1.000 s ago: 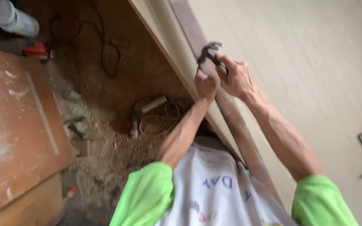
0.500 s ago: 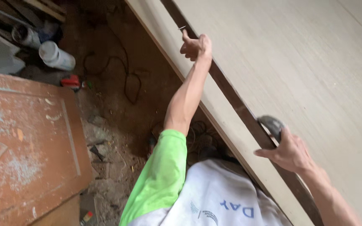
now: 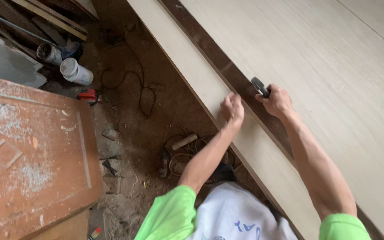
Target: The person measures and marks a large wooden board with a square and pencil, then hammers a narrow wooden strip along the board's edge. They use a handheld electric sander to smooth the strip, reposition it, and continue hammering to secure it in place.
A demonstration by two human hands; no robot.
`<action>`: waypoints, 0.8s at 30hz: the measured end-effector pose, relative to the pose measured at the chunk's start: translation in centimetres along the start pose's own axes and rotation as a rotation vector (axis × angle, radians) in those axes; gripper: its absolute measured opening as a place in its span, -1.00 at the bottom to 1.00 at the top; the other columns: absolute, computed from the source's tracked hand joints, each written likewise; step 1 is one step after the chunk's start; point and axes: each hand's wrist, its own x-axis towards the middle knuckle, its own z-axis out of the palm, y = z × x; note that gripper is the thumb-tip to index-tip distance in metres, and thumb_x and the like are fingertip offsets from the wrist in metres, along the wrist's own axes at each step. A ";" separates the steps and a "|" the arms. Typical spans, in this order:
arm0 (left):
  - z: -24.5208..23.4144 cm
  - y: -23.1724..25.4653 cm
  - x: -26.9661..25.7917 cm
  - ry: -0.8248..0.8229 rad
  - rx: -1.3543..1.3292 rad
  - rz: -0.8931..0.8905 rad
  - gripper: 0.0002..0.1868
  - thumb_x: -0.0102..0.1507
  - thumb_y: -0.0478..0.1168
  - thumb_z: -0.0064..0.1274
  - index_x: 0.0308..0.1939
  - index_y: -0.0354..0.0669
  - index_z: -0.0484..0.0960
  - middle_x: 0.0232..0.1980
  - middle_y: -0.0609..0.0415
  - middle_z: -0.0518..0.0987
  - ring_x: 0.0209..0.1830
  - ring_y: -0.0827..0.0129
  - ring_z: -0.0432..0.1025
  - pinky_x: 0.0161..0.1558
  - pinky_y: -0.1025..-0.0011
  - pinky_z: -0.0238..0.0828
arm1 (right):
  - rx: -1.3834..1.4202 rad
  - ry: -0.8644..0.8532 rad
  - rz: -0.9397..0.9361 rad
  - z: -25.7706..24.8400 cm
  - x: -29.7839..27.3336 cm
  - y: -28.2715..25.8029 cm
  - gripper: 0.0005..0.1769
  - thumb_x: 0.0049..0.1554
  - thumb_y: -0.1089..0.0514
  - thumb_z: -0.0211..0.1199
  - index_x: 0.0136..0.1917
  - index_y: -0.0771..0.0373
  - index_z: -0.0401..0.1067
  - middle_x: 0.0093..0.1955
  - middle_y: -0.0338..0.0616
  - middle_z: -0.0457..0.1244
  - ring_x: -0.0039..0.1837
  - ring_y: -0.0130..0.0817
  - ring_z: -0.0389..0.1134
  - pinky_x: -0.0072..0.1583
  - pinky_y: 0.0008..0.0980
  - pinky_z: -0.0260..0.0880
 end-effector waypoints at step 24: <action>15.4 -12.5 -40.5 -0.219 0.110 -0.020 -0.21 0.21 0.00 0.13 0.40 -0.32 0.22 0.00 -0.01 0.51 -0.21 0.34 0.52 -0.35 0.44 0.65 | 0.616 -0.053 0.380 -9.2 -44.0 40.5 -0.51 -0.04 -0.05 0.54 0.07 0.15 0.45 -0.02 -0.22 0.40 0.00 -0.38 0.44 0.16 -0.36 0.53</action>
